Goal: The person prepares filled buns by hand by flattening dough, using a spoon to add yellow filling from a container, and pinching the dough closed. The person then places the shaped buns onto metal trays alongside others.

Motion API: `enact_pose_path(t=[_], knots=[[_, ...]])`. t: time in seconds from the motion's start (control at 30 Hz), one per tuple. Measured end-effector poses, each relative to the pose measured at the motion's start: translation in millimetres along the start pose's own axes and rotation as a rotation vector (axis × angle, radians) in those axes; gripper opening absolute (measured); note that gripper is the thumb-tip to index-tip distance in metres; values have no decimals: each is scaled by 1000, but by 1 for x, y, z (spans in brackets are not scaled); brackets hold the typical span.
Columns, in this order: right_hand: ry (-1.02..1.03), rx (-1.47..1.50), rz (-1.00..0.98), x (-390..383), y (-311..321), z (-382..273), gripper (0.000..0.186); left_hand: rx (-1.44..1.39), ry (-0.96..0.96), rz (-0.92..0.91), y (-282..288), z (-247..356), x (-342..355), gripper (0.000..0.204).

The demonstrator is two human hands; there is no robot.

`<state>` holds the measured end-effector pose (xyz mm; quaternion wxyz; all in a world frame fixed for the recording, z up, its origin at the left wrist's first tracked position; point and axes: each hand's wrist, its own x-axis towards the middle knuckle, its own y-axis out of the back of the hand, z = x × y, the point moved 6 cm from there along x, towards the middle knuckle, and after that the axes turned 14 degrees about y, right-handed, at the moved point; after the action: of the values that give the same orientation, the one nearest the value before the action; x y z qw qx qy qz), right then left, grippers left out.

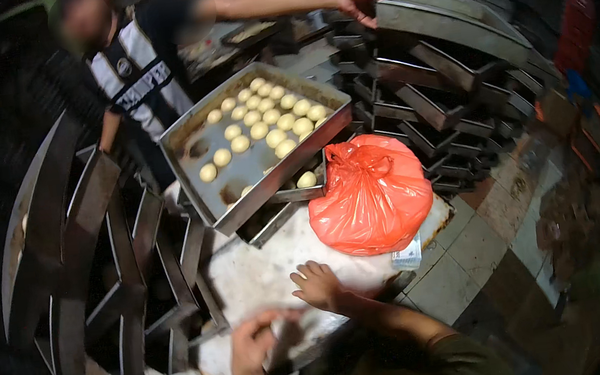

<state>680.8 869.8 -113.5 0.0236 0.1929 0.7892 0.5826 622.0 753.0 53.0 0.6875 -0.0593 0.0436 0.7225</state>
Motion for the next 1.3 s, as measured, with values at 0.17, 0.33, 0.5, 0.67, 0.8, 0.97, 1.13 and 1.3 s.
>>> enact_pose_path(t=[0.17,0.33,0.5,0.67,0.8,0.97,1.13,1.3], knots=[[60,151,-140,11,14,0,39,598,-214,477,73,100,175,23],[156,83,-99,8,20,-10,36,1060,813,-128,134,37,283,45],[147,187,39,1,18,-1,33,1050,824,-220,129,-6,306,35],[103,173,59,-4,13,6,41,285,361,348,150,44,240,20],[171,141,118,-6,12,-1,46,-602,-250,353,148,61,97,27],[199,54,-216,12,-11,-3,32,-1401,-346,193,36,-102,-103,34],[291,-131,-724,19,-3,-41,21,-1752,-189,547,-69,-284,-293,17],[338,989,-652,-41,34,-231,25,-1426,-88,728,-78,-296,-388,28]])
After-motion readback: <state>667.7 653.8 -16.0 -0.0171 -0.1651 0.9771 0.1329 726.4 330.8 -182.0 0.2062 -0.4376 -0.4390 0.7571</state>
